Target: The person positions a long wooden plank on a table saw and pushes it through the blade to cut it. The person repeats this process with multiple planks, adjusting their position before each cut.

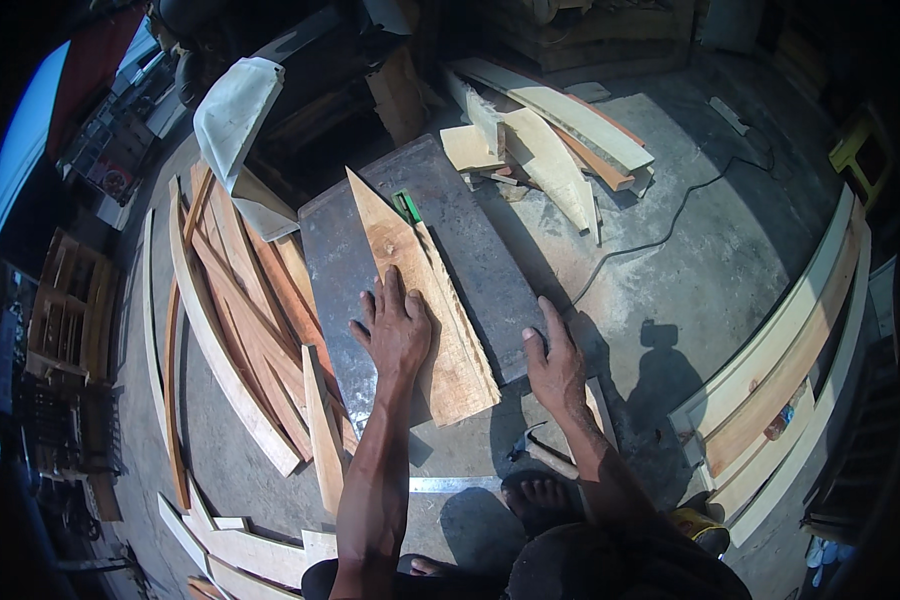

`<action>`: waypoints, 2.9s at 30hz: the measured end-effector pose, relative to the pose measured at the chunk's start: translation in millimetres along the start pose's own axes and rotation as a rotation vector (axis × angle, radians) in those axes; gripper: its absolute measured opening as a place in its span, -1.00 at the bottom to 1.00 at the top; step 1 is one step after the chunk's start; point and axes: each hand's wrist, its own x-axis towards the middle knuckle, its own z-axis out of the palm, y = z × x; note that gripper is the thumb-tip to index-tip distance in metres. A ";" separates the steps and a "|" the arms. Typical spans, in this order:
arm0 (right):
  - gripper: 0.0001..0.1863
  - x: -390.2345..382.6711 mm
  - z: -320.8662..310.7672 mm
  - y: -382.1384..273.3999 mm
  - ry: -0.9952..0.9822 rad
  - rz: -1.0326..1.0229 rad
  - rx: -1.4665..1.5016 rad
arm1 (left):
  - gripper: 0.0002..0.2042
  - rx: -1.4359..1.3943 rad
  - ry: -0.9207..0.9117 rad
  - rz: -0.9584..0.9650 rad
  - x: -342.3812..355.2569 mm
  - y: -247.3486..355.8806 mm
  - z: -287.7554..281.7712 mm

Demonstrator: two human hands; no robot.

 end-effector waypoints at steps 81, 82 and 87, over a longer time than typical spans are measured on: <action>-0.41 2.1 -10.1 5.2 -0.118 0.052 0.063 | -0.47 -0.062 0.081 -0.066 8.2 10.9 4.2; -0.41 2.2 -10.1 5.2 -0.118 0.049 0.069 | -0.48 -0.062 0.080 -0.068 8.3 11.0 4.1; -0.40 1.7 -11.0 3.3 -0.121 0.054 0.070 | -0.47 -0.048 0.081 -0.070 9.2 10.8 4.4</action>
